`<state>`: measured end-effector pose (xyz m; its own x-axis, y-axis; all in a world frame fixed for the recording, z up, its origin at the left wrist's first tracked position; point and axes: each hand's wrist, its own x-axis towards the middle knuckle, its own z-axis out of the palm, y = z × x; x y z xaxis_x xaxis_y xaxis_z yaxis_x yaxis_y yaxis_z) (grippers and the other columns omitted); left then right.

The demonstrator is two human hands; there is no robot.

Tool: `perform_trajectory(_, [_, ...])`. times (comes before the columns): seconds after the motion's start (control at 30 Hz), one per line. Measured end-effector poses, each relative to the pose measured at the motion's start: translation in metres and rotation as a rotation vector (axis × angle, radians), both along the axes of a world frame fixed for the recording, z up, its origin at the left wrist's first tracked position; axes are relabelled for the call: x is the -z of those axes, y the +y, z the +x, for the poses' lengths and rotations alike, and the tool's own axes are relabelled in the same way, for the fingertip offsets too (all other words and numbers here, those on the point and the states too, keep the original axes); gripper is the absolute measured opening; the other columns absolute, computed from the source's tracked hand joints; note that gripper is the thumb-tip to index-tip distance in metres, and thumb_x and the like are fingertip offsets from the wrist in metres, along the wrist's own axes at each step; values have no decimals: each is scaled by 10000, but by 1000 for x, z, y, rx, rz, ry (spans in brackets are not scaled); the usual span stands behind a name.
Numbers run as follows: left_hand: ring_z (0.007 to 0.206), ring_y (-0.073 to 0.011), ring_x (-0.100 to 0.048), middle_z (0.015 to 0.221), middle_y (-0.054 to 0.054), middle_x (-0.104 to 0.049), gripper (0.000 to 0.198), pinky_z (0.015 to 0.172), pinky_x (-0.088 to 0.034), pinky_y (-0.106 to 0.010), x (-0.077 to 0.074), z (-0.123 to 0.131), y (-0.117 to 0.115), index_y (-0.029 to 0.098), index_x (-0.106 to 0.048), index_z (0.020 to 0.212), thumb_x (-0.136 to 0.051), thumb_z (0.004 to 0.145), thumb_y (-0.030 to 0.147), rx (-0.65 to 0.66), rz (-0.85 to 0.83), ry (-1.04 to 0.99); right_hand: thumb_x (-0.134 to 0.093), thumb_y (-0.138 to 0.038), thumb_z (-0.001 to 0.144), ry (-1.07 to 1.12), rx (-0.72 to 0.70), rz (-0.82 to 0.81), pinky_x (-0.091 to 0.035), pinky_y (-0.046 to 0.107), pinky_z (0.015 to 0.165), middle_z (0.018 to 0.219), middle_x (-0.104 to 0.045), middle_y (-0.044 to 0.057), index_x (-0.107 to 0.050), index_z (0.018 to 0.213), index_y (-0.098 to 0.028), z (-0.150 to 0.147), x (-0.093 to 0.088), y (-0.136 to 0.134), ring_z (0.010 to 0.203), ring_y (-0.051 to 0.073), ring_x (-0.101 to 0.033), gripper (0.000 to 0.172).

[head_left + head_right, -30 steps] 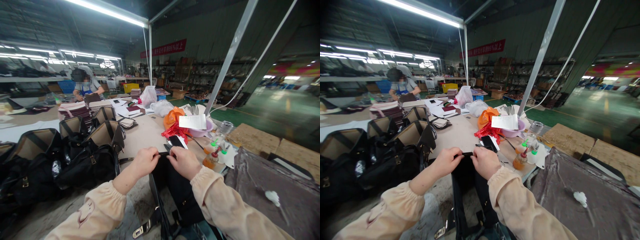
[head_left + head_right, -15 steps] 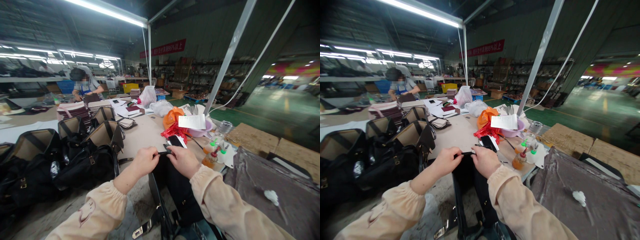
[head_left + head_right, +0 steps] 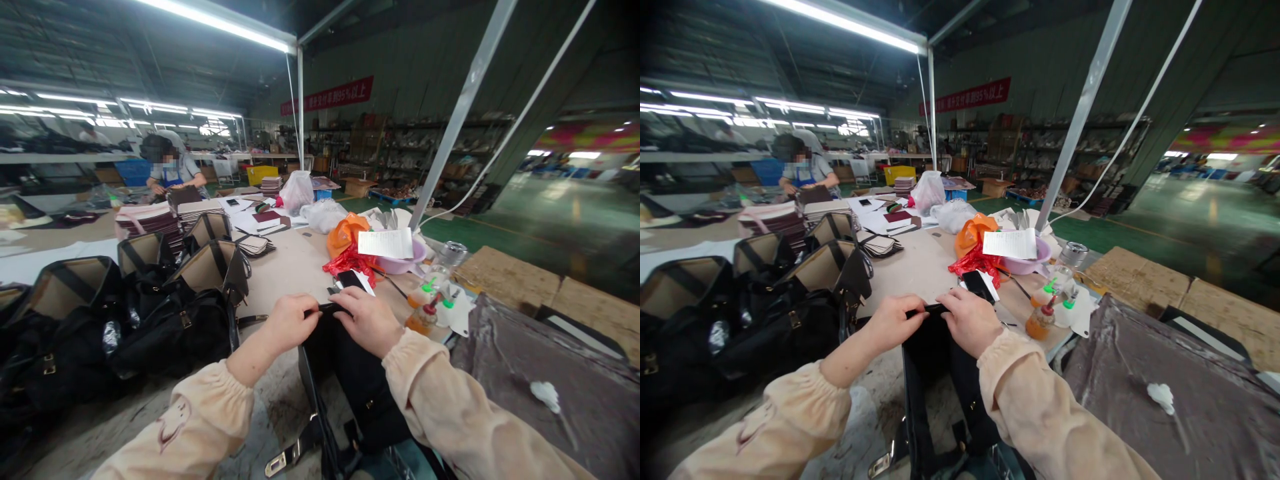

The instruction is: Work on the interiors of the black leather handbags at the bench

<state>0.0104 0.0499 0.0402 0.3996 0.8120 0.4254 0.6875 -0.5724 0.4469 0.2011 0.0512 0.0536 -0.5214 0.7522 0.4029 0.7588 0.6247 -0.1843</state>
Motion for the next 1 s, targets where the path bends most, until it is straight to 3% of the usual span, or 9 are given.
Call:
perform_trajectory(0.2, [669,-101,-549,692,3,-609,96,648,-411,-206,-1,-5,-1,166,-607,697,-533,759,169,70,-26,-59,-459,-142,838,-94,-100,70,-422,228,687,973,-601,27,-627,989,-259,2,-3,1,859,142,-554,255])
perform_trajectory(0.57, [662,-107,-542,681,2,-599,83,629,-403,-210,2,-5,-2,165,-587,686,-535,752,160,35,-24,-50,-493,-131,808,-76,-151,68,-422,244,749,944,-586,32,-650,875,-228,3,-2,0,885,150,-527,196])
perform_trajectory(0.77, [647,-105,-531,668,4,-583,82,623,-401,-212,2,-5,-2,164,-572,681,-539,754,174,33,-16,-44,-460,-95,804,-55,-181,65,-429,260,758,952,-572,48,-611,1028,-224,4,-2,1,881,156,-515,299])
perform_trajectory(1.0, [647,-103,-530,671,3,-585,83,626,-402,-213,4,-3,-1,164,-577,688,-531,757,175,24,-10,-41,-445,-83,801,-101,-202,111,-422,293,773,934,-566,60,-628,1022,-218,6,-2,2,884,173,-498,317])
